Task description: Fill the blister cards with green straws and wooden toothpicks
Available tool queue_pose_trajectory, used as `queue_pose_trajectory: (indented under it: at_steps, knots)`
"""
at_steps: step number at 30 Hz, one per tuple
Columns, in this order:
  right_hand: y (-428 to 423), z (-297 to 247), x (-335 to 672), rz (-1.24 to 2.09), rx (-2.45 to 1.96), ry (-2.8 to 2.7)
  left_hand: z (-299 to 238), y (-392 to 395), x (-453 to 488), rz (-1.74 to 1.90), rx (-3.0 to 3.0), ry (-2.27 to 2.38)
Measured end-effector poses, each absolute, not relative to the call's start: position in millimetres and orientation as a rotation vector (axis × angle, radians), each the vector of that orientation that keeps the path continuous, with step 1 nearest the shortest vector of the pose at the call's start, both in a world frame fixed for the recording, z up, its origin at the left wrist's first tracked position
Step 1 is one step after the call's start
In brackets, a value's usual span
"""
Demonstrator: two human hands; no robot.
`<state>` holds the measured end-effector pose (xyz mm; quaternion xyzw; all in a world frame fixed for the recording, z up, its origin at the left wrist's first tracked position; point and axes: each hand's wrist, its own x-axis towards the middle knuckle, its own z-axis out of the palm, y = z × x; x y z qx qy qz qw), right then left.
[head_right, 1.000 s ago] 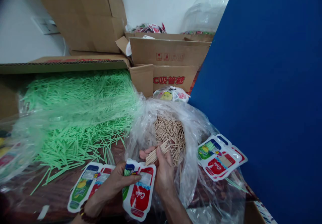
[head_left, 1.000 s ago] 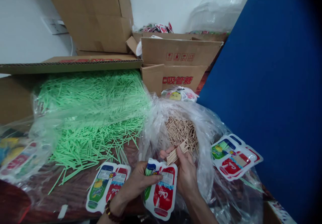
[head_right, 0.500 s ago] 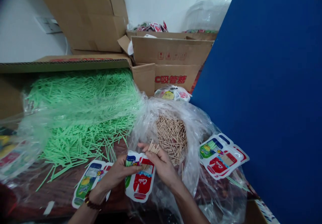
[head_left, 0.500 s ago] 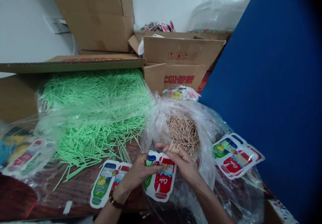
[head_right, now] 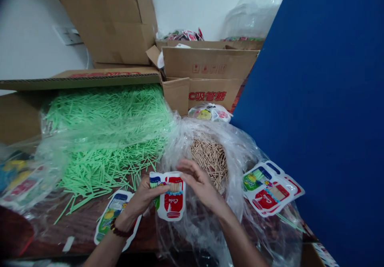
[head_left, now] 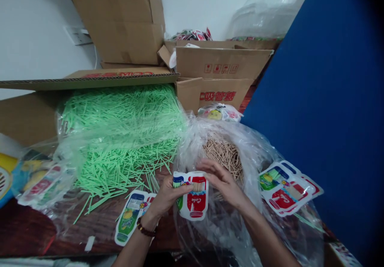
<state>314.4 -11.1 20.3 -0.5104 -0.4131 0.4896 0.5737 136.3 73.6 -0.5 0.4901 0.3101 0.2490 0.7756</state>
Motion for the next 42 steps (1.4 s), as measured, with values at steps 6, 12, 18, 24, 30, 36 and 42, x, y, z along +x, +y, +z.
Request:
queue_pose_trajectory:
  at_steps: [6, 12, 18, 24, 30, 36, 42]
  knots:
    - [-9.3, -5.1, 296.9, 1.374, -1.071, -0.858, -1.0, 76.5, 135.7, 0.597, 0.987, 0.701]
    - [-5.3, -10.8, 290.7, 1.35, -1.075, -0.816, -1.1, 78.3, 133.0, 0.606, 0.931, 0.748]
    - [-3.9, -11.6, 284.8, 1.281, -1.085, -0.793, 4.3, 77.3, 134.3, 0.562, 0.937, 0.762]
    - [-6.5, -8.6, 284.3, 1.256, -1.074, -0.779, 9.7, 76.0, 135.0, 0.58, 0.974, 0.774]
    - [-7.3, -14.6, 285.5, 1.238, -1.089, -0.771, 9.4, 73.1, 135.4, 0.592, 1.024, 0.789]
    - [-9.6, -13.3, 284.7, 1.162, -1.198, -0.805, 3.7, 69.6, 138.1, 0.625, 1.009, 0.778]
    - [-9.6, -12.0, 285.0, 1.12, -1.213, -0.844, 6.7, 70.4, 135.7, 0.637, 1.049, 0.779]
